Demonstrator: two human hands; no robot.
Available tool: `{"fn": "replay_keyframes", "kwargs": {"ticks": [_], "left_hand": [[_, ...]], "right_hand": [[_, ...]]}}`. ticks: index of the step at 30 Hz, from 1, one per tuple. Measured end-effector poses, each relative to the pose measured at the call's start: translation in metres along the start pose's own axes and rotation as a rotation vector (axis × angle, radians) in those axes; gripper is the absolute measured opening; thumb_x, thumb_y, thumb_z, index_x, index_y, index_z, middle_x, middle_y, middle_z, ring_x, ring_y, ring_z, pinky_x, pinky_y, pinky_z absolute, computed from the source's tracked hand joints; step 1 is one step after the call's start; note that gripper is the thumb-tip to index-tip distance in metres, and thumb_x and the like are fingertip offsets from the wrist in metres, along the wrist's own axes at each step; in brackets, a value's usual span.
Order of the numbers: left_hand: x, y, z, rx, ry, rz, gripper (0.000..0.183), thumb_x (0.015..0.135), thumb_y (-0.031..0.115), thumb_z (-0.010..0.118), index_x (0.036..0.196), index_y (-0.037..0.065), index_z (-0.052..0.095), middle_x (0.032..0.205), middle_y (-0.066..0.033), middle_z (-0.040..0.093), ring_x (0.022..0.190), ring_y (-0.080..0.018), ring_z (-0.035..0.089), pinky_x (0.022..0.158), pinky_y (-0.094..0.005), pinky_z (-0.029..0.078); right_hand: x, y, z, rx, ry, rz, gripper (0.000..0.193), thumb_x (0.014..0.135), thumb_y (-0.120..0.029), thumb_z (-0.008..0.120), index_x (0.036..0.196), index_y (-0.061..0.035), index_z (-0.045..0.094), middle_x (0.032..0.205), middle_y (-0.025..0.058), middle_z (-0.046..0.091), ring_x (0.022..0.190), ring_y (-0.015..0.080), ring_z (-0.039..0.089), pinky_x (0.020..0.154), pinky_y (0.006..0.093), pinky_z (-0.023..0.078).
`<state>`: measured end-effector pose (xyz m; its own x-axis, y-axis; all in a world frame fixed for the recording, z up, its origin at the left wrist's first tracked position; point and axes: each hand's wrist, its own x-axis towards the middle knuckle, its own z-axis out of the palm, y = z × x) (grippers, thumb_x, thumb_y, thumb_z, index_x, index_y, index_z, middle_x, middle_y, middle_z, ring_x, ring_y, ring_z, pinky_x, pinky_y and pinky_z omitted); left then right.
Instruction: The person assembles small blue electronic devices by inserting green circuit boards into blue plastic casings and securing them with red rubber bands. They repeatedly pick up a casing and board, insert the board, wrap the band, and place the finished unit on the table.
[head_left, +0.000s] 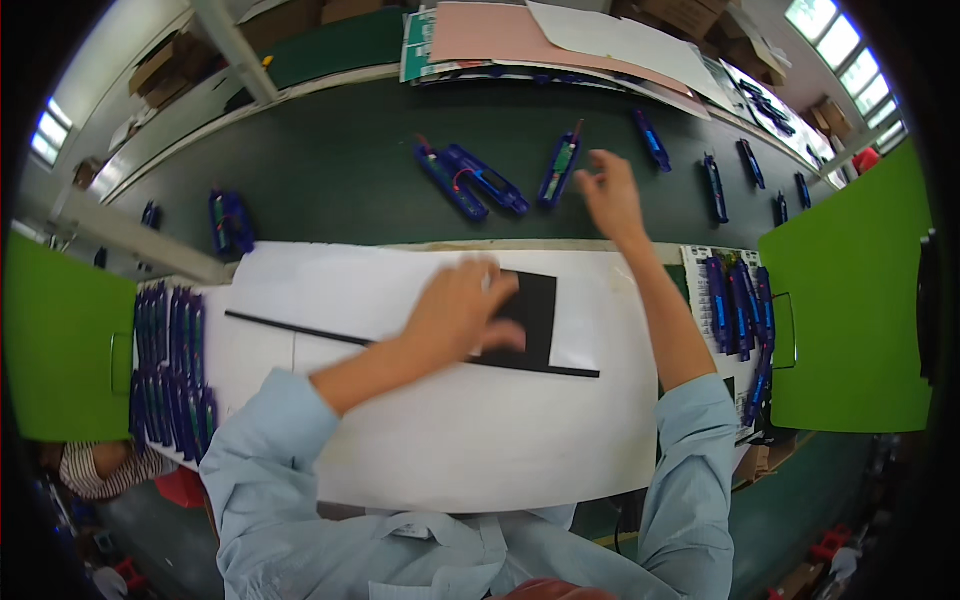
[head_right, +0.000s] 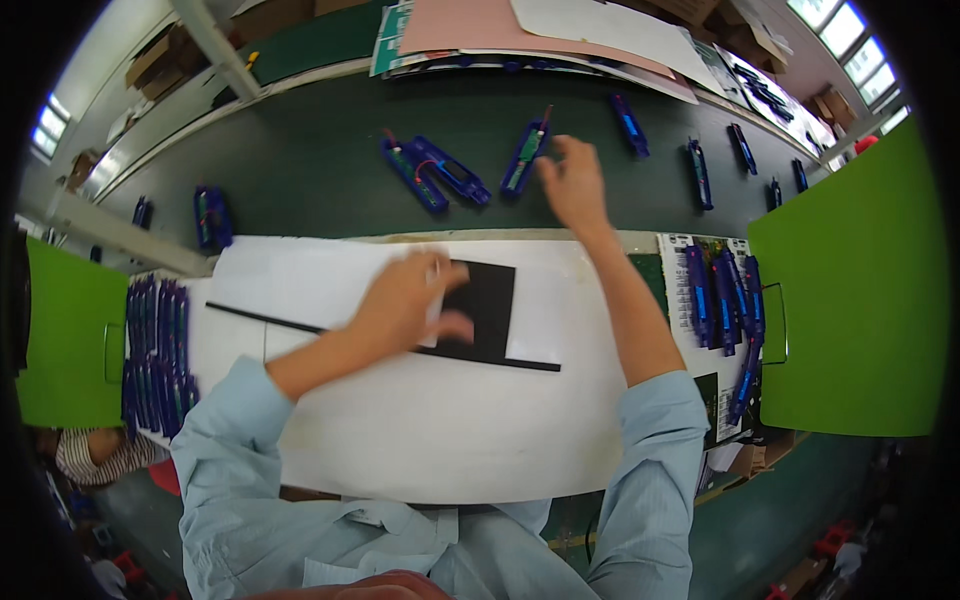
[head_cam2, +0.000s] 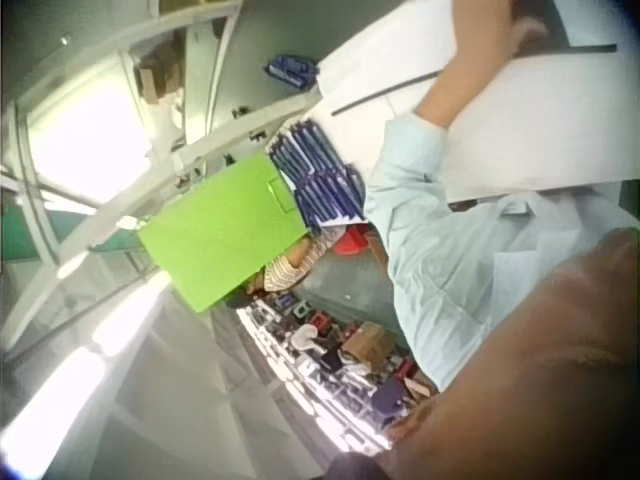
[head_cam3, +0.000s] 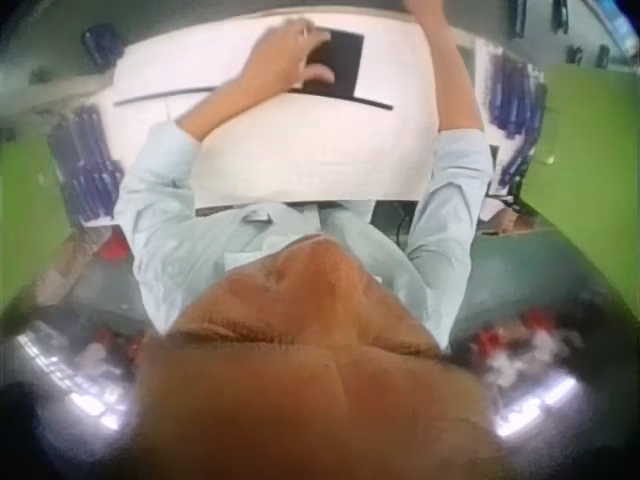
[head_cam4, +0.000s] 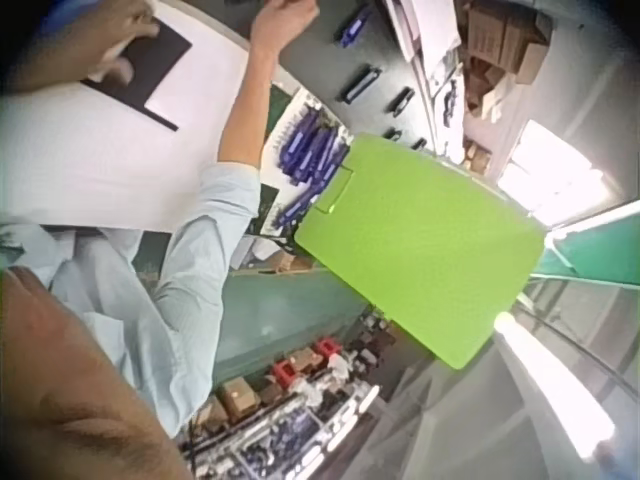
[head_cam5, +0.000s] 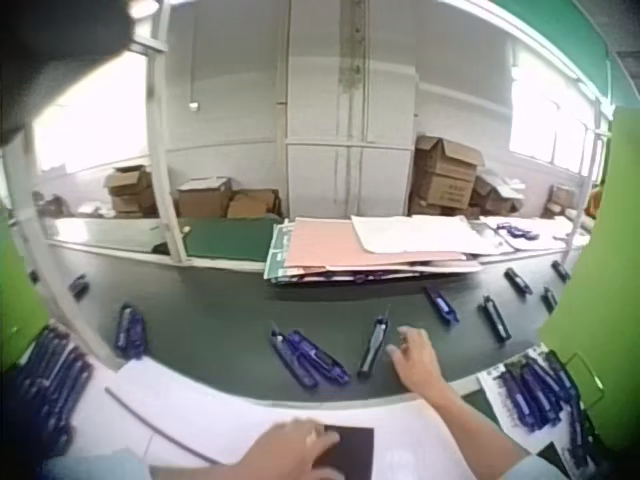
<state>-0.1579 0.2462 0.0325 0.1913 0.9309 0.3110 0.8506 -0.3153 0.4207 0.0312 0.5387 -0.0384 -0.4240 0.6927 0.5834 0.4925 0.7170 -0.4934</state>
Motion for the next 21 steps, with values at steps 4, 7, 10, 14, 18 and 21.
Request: {"fn": "replay_keyframes", "kwargs": {"ticks": [4,7,10,14,18,21], "left_hand": [[-0.031,0.034,0.023,0.009,-0.195,0.212,0.053,0.087,0.026,0.081,0.134,0.007,0.066,0.115,-0.0156,0.06,0.107,-0.0331,0.058,0.092,-0.0436,0.051],[-0.023,0.033,0.04,-0.054,-0.213,0.295,0.049,0.088,0.013,0.075,0.135,0.003,0.065,0.113,-0.0136,0.059,0.105,-0.0299,0.056,0.089,-0.0396,0.052],[0.008,0.051,0.055,-0.049,-0.199,0.374,0.048,0.084,-0.001,0.067,0.132,-0.003,0.064,0.113,-0.0115,0.058,0.101,-0.0274,0.054,0.086,-0.037,0.052],[0.029,0.054,0.07,-0.055,-0.191,0.431,0.043,0.085,0.002,0.069,0.127,-0.002,0.065,0.112,-0.0106,0.059,0.102,-0.0273,0.056,0.084,-0.0374,0.05],[0.073,0.028,0.061,0.126,-0.061,0.203,0.028,0.085,0.009,0.073,0.112,0.003,0.067,0.11,-0.0111,0.062,0.105,-0.0288,0.058,0.085,-0.0403,0.049],[0.127,-0.019,0.055,0.53,0.207,0.148,0.021,0.088,0.009,0.072,0.107,0.004,0.067,0.108,-0.0127,0.063,0.105,-0.0295,0.06,0.094,-0.0445,0.046]], "right_hand": [[0.033,0.103,-0.041,-0.364,0.117,0.153,0.057,0.094,-0.025,0.078,0.145,-0.0096,0.057,0.136,0.0249,0.062,0.124,0.046,0.059,0.102,0.0555,0.051],[0.044,0.149,-0.052,-0.438,0.041,0.265,0.062,0.096,-0.031,0.077,0.152,-0.0146,0.054,0.14,0.0242,0.063,0.126,0.0477,0.06,0.104,0.0564,0.051],[0.05,0.164,-0.05,-0.415,-0.144,0.327,0.059,0.097,-0.034,0.074,0.151,-0.0159,0.056,0.139,0.0216,0.066,0.124,0.0465,0.062,0.103,0.0556,0.051],[0.045,0.152,-0.061,-0.36,-0.069,0.227,0.041,0.1,-0.031,0.072,0.135,-0.0103,0.07,0.122,0.0196,0.073,0.11,0.0414,0.069,0.095,0.0495,0.055],[0.022,0.064,-0.11,-0.081,0.006,0.247,0.032,0.1,-0.024,0.075,0.125,-0.0044,0.074,0.087,0.0104,0.073,0.076,0.0279,0.069,0.074,0.0388,0.054],[-0.036,-0.043,-0.167,0.369,-0.013,0.363,0.019,0.099,-0.013,0.074,0.112,-0.0007,0.07,0.083,0.0,0.062,0.075,0.0116,0.056,0.07,0.0275,0.047]]}}
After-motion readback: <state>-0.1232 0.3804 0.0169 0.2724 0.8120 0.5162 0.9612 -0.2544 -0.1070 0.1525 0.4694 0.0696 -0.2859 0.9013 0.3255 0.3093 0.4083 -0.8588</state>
